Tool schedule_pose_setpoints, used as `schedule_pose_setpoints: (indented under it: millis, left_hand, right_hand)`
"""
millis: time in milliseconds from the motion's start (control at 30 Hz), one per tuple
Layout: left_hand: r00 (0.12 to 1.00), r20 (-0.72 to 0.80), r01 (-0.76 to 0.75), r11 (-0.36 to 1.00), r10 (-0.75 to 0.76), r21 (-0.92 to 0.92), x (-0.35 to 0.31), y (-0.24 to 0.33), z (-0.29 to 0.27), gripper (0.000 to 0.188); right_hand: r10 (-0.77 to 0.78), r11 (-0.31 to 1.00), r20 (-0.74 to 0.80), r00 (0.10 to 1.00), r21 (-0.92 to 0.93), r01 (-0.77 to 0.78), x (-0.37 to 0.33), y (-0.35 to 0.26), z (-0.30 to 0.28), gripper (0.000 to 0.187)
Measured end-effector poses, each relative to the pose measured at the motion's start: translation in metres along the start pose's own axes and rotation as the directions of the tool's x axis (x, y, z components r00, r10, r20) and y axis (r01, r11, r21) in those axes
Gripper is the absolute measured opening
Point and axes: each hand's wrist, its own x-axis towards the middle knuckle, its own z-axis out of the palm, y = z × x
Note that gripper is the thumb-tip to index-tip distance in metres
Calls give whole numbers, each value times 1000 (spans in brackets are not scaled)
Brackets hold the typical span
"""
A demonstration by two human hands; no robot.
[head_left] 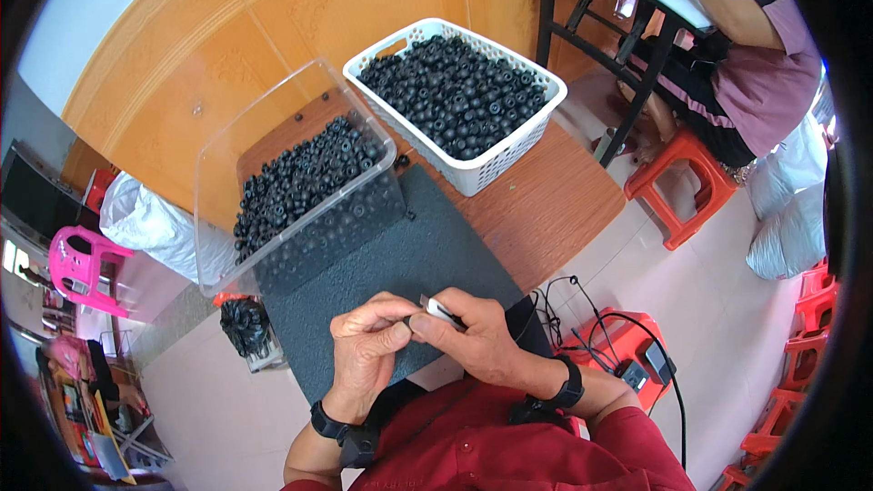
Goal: The person is sorting small black plastic or rubber parts from a large container into a smaller one for inspection.
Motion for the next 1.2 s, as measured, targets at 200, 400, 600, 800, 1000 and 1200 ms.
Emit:
schedule_pose_setpoints:
  millis: [200, 400, 600, 800, 1000, 1200]
  left_hand:
    - [992, 85, 92, 996, -90, -20, 15, 5, 14, 26]
    - [984, 140, 90, 988, -107, 125, 41, 22, 36, 21]
    - [986, 161, -125, 869, 53, 478, 103, 54, 58, 19]
    - [992, 79, -121, 592, 96, 797, 186, 72, 58, 27]
    - [996, 66, -86, 418, 60, 904, 199, 97, 9, 18]
    - [961, 11, 103, 392, -277, 914, 194, 100, -50, 15]
  right_hand:
    - [-58, 998, -53, 997, 26, 60, -1, -8, -14, 16]
    - [-4, 989, -175, 984, 142, 29, -3, -6, -29, 15]
    - [80, 993, -170, 982, 95, -64, -13, 19, -35, 19]
    - [87, 991, -147, 985, 116, -71, -19, 16, -35, 21]
    - [135, 985, -179, 975, 131, -112, -23, 21, -38, 20]
    - [153, 984, -146, 977, 110, -138, -19, 29, -35, 19]
